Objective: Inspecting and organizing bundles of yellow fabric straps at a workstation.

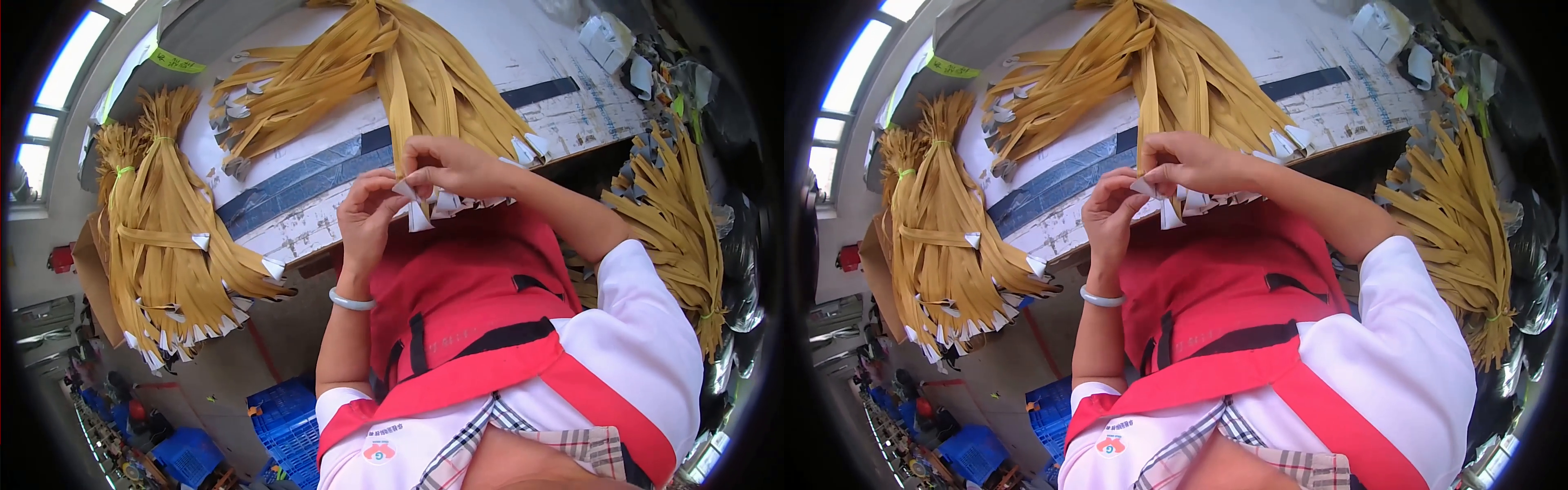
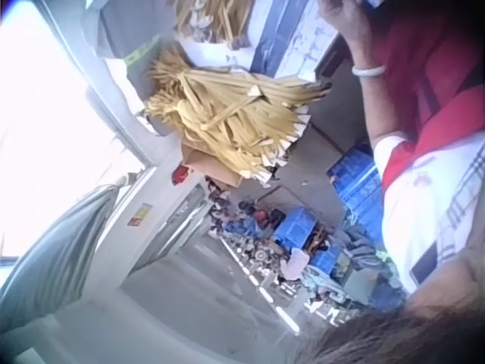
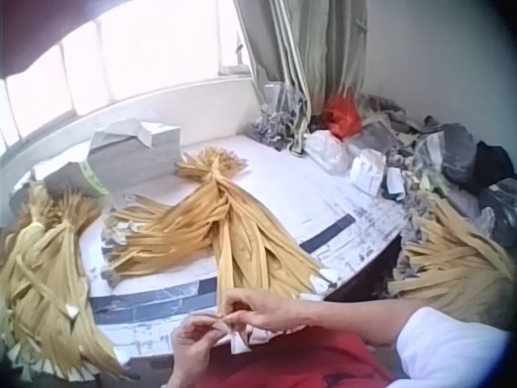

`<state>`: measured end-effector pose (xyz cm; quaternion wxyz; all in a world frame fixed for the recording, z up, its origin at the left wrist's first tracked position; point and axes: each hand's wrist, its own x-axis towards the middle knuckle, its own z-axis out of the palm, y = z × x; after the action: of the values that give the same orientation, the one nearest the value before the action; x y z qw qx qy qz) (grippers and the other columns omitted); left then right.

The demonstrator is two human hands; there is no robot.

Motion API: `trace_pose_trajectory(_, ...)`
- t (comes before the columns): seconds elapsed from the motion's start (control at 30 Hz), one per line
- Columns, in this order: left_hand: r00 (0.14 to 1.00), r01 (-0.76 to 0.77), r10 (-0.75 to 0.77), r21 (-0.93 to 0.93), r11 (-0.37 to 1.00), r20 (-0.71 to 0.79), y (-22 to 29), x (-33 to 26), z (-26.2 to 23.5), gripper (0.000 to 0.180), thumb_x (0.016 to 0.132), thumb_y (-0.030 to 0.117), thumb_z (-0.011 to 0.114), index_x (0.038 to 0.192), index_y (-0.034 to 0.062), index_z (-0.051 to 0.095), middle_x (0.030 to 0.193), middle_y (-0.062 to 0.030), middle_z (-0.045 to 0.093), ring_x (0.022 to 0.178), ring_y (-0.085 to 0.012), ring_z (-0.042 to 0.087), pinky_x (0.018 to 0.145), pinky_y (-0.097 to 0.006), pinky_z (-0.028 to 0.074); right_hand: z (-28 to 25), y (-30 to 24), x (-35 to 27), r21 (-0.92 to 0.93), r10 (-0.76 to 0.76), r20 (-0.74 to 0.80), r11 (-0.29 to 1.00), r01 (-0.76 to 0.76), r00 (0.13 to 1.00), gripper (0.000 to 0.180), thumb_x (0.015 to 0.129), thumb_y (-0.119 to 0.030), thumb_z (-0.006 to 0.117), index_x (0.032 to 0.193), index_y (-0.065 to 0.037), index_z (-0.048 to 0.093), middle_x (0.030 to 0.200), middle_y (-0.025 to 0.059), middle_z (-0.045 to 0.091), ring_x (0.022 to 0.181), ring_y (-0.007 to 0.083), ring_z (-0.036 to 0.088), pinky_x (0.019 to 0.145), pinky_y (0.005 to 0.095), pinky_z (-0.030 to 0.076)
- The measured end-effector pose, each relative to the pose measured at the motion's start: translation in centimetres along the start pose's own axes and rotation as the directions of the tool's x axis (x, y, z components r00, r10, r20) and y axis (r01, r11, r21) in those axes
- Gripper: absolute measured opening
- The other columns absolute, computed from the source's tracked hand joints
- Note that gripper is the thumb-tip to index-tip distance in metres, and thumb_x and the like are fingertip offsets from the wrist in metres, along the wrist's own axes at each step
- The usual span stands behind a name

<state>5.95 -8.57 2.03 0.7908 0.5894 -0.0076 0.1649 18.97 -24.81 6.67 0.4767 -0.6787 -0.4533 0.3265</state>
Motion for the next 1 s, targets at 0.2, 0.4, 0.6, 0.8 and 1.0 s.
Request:
trace_pose_trajectory(0.2,0.995,0.037,-0.041,-0.044,0.998,-0.093,0.9,0.8,0.1,0.025,0.081,-0.012,0.072,0.102,-0.0010,0.065,0.103,-0.0048,0.065,0.094,-0.0127,0.063,0.086,-0.026,0.053,0.1,-1.0,0.3,0.541,0.060,-0.109,0.841,0.008,0.992,0.012,0.096,-0.010,0.064,0.096,0.000,0.057,0.083,0.0062,0.064,0.073,0.0128,0.065,0.070,0.0263,0.054)
trace_pose_trajectory(0.4,0.996,-0.048,0.042,0.080,0.996,0.073,0.5,0.7,-0.5,0.018,0.081,-0.010,0.073,0.094,-0.0008,0.065,0.101,-0.0047,0.064,0.090,-0.0123,0.062,0.085,-0.026,0.050,-0.8,-0.3,-0.2,0.511,0.095,0.072,0.851,-0.118,0.993,0.018,0.090,-0.013,0.073,0.095,0.000,0.061,0.084,0.0057,0.068,0.076,0.0124,0.068,0.070,0.0255,0.055)
trace_pose_trajectory(0.6,0.994,0.105,-0.106,0.033,0.994,0.019,2.3,1.1,0.1,0.012,0.086,-0.008,0.069,0.091,0.0001,0.063,0.095,-0.0035,0.065,0.086,-0.0099,0.061,0.081,-0.023,0.050,-1.7,-2.1,0.1,0.355,0.083,0.180,0.924,-0.144,0.980,0.019,0.090,-0.016,0.073,0.089,-0.001,0.060,0.082,0.0065,0.069,0.076,0.0109,0.068,0.070,0.0253,0.056)
trace_pose_trajectory(0.8,0.938,-0.241,0.338,0.551,0.799,-0.081,1.6,0.6,2.3,0.011,0.091,-0.010,0.063,0.096,-0.0004,0.060,0.097,-0.0069,0.062,0.086,-0.0128,0.063,0.077,-0.026,0.054,1.2,-0.6,0.9,-0.468,-0.427,-0.322,0.848,0.250,0.845,0.015,0.082,-0.001,0.067,0.090,0.000,0.055,0.077,0.0106,0.061,0.066,0.0190,0.061,0.060,0.0296,0.047)
trace_pose_trajectory(1.0,0.991,-0.072,0.086,0.134,0.988,-0.101,3.2,1.0,1.7,0.009,0.092,-0.008,0.060,0.101,-0.0041,0.060,0.107,-0.0107,0.060,0.093,-0.0159,0.064,0.084,-0.034,0.062,1.1,0.2,-0.5,-0.059,-0.188,-0.328,0.982,0.179,0.926,0.010,0.092,-0.003,0.064,0.102,-0.001,0.062,0.087,0.0040,0.065,0.073,0.0094,0.063,0.064,0.0273,0.052)
